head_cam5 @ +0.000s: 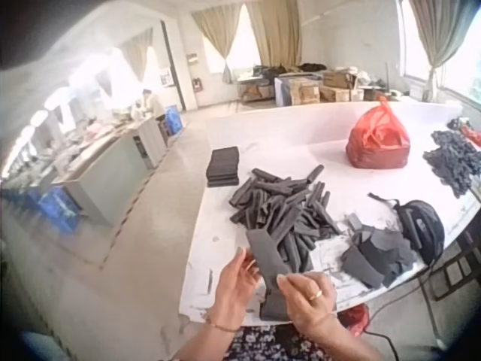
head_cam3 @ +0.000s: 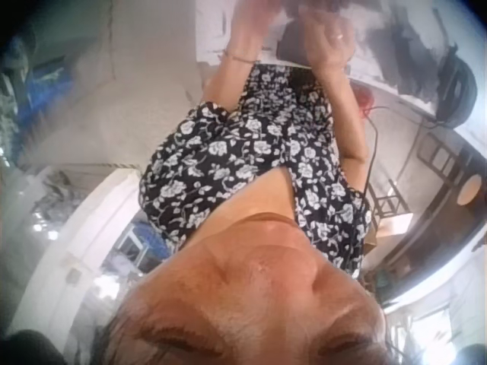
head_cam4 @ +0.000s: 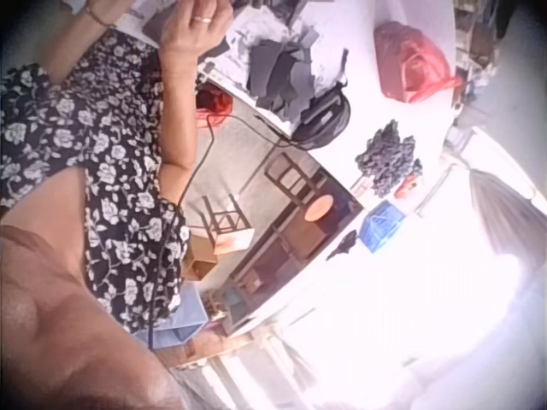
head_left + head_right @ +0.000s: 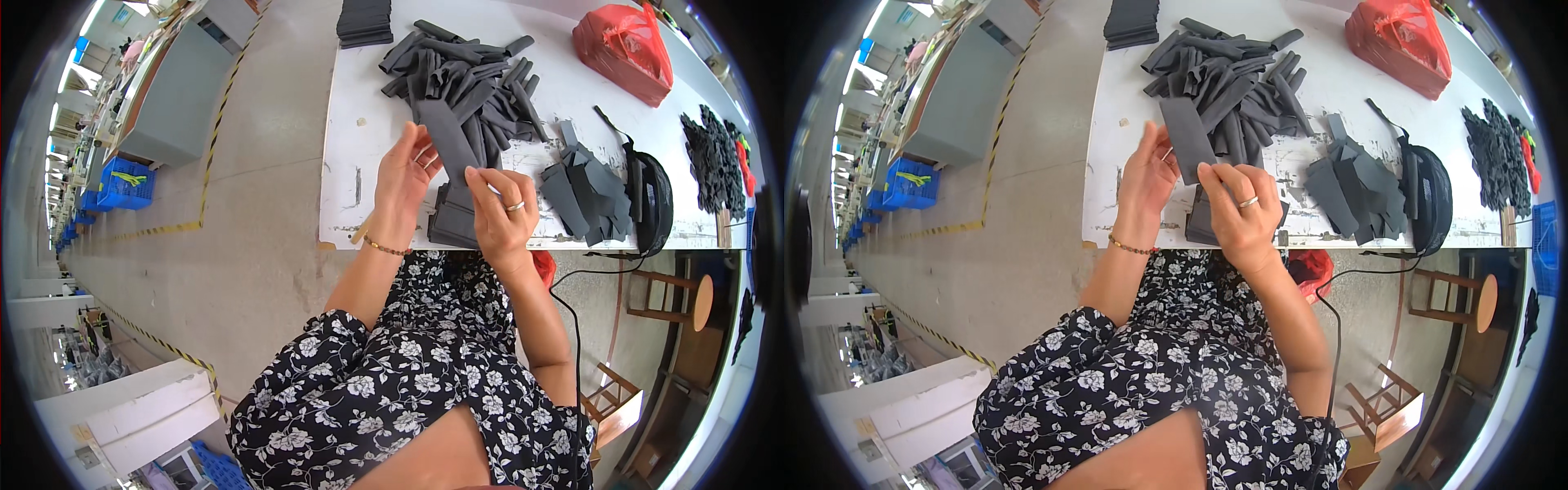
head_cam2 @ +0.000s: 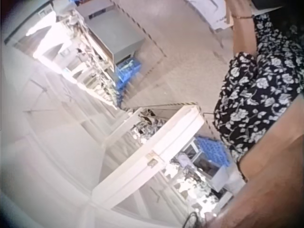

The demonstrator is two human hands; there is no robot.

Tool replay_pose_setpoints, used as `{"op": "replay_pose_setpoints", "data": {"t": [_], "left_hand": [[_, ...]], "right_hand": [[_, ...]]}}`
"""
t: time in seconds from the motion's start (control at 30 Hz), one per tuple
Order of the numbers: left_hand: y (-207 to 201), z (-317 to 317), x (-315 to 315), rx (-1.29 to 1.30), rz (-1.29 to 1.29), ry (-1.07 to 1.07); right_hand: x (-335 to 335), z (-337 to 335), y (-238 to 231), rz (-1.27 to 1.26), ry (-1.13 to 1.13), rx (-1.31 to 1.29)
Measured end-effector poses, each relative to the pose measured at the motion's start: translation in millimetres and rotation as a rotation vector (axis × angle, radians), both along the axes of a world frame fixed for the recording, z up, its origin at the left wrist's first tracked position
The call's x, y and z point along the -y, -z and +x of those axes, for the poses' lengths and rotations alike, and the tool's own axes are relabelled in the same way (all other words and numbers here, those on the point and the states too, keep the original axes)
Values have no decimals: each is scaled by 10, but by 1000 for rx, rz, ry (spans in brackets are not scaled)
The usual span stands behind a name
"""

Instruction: The person repeatedly picks up a dark gray fabric sleeve and a flat fabric piece, inserts the sleeve into the piece, and places the assembled unit on a growing stack. The person handles items one at a time and maintains a steady assembly rhythm throughout the clip.

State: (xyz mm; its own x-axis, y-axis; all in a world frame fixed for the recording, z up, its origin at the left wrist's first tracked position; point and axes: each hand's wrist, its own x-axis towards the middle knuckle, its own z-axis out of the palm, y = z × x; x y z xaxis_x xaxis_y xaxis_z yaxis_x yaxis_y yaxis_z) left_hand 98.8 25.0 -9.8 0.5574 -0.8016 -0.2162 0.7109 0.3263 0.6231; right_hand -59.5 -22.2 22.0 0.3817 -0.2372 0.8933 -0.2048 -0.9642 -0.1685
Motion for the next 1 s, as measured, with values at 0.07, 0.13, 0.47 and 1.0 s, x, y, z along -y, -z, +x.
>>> {"op": "replay_pose_setpoints", "data": {"t": [0.07, 0.13, 0.47, 1.0], "left_hand": [[-54, 14, -54, 68, 34, 7], [-78, 2, -76, 137, 54, -24], [-126, -260, -110, 385, 107, 56], [-98, -343, -120, 486, 67, 247]], "right_hand": [[51, -87, 48, -50, -79, -134], [47, -181, 95, -24, -138, -248], [130, -309, 67, 1135, -307, 198], [124, -334, 112, 1339, -291, 179]]}}
